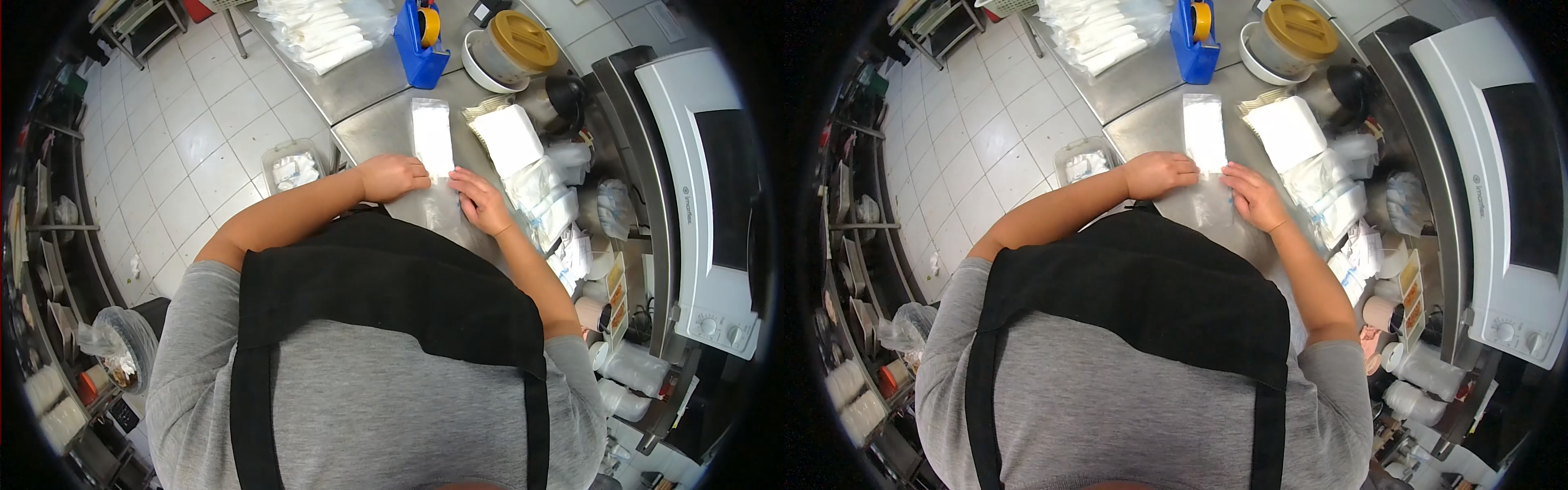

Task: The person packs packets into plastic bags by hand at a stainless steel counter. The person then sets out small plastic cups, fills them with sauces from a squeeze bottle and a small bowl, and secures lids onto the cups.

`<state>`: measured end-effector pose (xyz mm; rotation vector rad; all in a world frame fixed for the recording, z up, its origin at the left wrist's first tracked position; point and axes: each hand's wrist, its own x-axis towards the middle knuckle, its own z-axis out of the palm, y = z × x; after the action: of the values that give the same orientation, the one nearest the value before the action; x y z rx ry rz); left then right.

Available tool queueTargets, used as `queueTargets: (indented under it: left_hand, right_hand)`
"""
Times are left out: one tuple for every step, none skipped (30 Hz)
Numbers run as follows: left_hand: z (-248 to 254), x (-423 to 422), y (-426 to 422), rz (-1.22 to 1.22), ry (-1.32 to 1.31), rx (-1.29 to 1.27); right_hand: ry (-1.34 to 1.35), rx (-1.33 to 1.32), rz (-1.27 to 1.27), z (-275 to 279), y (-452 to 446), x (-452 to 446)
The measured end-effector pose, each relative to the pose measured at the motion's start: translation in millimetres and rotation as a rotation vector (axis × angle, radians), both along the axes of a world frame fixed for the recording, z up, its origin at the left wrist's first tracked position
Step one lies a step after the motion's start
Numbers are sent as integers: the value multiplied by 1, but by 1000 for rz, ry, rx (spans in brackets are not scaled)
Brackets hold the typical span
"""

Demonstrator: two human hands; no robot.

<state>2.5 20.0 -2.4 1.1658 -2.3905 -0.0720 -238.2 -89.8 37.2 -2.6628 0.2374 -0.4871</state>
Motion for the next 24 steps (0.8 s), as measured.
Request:
queueTargets:
  left_hand:
    - [3, 1, 0, -19, -5, 29]
    - [6, 0, 1, -18, 31, 30]
    - [8, -2, 3, -17, 66, 32]
    - [11, -4, 4, -15, 103, 34]
    - [13, -5, 5, -9, 110, 44]
    - [14, -6, 4, -3, 116, 52]
    - [15, -7, 4, 3, 122, 60]
    - [16, -7, 5, 19, 147, 52]
    - [15, -7, 6, 35, 171, 43]
    - [15, -8, 8, 51, 196, 36]
    - [15, -11, 9, 97, 203, 29]
    - [13, -14, 10, 143, 209, 23]
    - [12, -18, 11, 188, 214, 17]
    - [12, -21, 10, 214, 217, 0]
    - [11, -25, 9, 241, 219, -18]
    - [9, -27, 8, 269, 222, -34]
    - [1, -26, 6, 265, 169, -38]
    - [-5, -24, 2, 260, 117, -43]
    - [-11, -22, -1, 252, 64, -48]
    - [-18, -18, -3, 232, 80, -83]
    - [-16, -14, -1, 212, 95, -117]
    - [-14, -12, 1, 194, 111, -150]
    - [-12, -13, 4, 200, 159, -135]
    - [2, -14, 12, 207, 207, -121]
  right_hand:
    - [7, -2, 11, 3, 1, 1]
    - [13, -4, 33, 3, -1, -1]
    - [18, -5, 57, 1, -4, -3]
    - [25, -7, 80, -1, -6, -5]
    - [22, 20, 58, -5, -7, -5]
    - [19, 46, 35, -9, -8, -3]
    - [17, 71, 13, -12, -10, -1]
    - [8, 146, -64, -15, -13, 0]
    - [0, 220, -141, -16, -14, 3]
    - [-9, 294, -218, -17, -15, 5]
    - [2, 315, -257, -18, -16, 8]
    - [12, 336, -297, -18, -16, 11]
    - [21, 357, -336, -17, -16, 12]
    - [29, 361, -328, -16, -16, 13]
    - [36, 365, -320, -14, -14, 14]
    - [45, 370, -311, -11, -12, 14]
    - [10, 238, -236, -9, -9, 14]
    - [-24, 104, -163, -4, -2, 15]
    - [-58, -30, -91, -1, 3, 14]
    - [-37, -101, -84, -6, 7, 8]
    - [-85, -115, -91, -9, 13, 7]
    - [-132, -128, -97, -13, 19, 7]
    - [-179, -141, -102, -16, 23, 9]
    - [-180, -55, -135, -15, 27, 12]
